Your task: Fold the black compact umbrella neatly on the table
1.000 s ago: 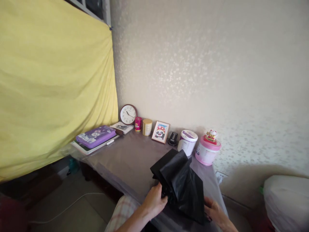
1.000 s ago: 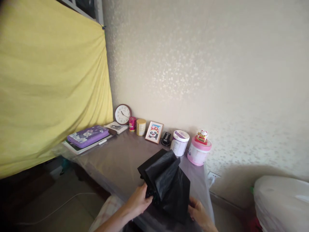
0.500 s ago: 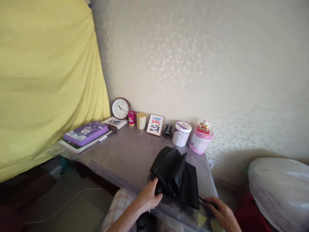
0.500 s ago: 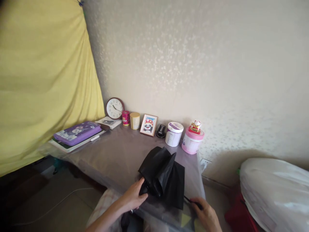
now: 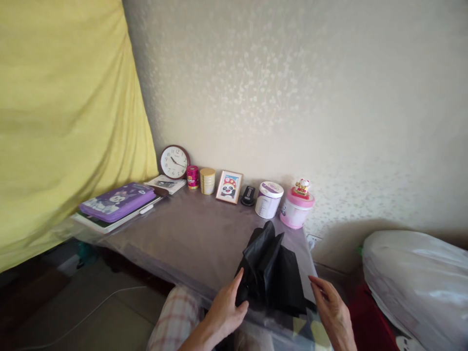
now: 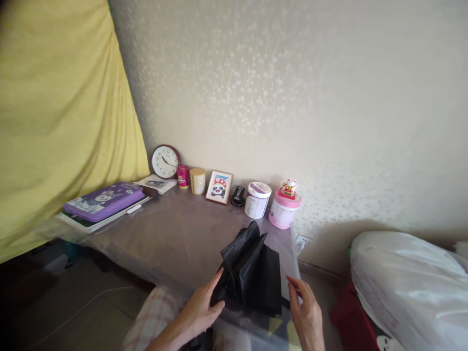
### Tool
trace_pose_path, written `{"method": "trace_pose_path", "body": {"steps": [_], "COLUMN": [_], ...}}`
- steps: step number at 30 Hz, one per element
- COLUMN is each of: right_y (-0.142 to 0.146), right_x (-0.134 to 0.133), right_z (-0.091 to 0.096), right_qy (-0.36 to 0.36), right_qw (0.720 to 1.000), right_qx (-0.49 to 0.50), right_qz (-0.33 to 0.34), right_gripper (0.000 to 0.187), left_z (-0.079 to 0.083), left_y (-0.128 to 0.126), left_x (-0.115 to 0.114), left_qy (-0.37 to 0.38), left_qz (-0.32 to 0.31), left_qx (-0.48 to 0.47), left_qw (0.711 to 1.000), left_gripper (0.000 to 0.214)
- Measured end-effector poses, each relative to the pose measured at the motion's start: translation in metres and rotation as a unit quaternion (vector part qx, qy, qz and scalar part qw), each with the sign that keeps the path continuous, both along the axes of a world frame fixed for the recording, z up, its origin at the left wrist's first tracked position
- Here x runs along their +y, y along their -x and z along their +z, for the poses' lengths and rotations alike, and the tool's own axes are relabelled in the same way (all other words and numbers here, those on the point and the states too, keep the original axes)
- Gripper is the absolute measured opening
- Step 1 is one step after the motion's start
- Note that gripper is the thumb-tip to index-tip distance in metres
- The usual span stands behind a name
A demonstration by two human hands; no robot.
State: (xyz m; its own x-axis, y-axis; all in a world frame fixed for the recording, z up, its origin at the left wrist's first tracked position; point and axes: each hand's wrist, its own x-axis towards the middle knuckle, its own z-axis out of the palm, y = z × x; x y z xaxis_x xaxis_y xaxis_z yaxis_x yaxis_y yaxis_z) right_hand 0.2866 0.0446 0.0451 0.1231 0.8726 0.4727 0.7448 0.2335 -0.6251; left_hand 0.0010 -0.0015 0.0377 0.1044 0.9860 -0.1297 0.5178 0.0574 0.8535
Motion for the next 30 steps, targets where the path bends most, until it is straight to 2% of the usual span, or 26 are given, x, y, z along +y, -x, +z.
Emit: {"method": "trace_pose_path", "body": {"steps": [3, 5, 9, 11, 14, 20, 23, 30], "right_y": [0.042, 0.075, 0.130, 0.142, 0.146, 0.150, 0.154, 0.146], "right_x": [-0.015, -0.027, -0.045, -0.046, -0.043, -0.046, -0.046, -0.028], "right_z": [0.023, 0.032, 0.026, 0.016, 0.004, 0.012, 0.011, -0.013], "right_qy": [-0.076, -0.102, -0.091, -0.094, -0.095, -0.102, -0.105, -0.087], "right_qw": [0.997, 0.992, 0.983, 0.985, 0.988, 0.982, 0.984, 0.987], "right_qx": [0.007, -0.018, -0.086, -0.101, -0.113, -0.133, -0.128, -0.138], "right_qz": [0.029, 0.079, 0.136, 0.105, 0.053, 0.082, 0.070, 0.005], "right_gripper": [0.029, 0.029, 0.048, 0.058, 0.064, 0.064, 0.067, 0.079], "left_z": [-0.007, -0.009, -0.005, -0.001, 0.001, -0.006, -0.009, -0.021], "left_y": [-0.007, -0.013, -0.021, -0.022, -0.024, -0.027, -0.027, -0.026], "left_x": [0.000, -0.001, -0.004, -0.006, -0.007, -0.007, -0.006, -0.005], "left_qy": [-0.024, -0.020, -0.011, -0.005, 0.001, -0.018, -0.015, -0.018], "left_qz": [-0.004, -0.004, -0.014, -0.014, -0.016, -0.032, -0.038, -0.050], "left_qx": [0.074, 0.111, 0.138, 0.136, 0.133, 0.094, 0.054, -0.010], "left_qw": [0.997, 0.994, 0.990, 0.991, 0.991, 0.995, 0.998, 0.999], "left_gripper": [0.076, 0.077, 0.074, 0.071, 0.074, 0.074, 0.077, 0.082]}}
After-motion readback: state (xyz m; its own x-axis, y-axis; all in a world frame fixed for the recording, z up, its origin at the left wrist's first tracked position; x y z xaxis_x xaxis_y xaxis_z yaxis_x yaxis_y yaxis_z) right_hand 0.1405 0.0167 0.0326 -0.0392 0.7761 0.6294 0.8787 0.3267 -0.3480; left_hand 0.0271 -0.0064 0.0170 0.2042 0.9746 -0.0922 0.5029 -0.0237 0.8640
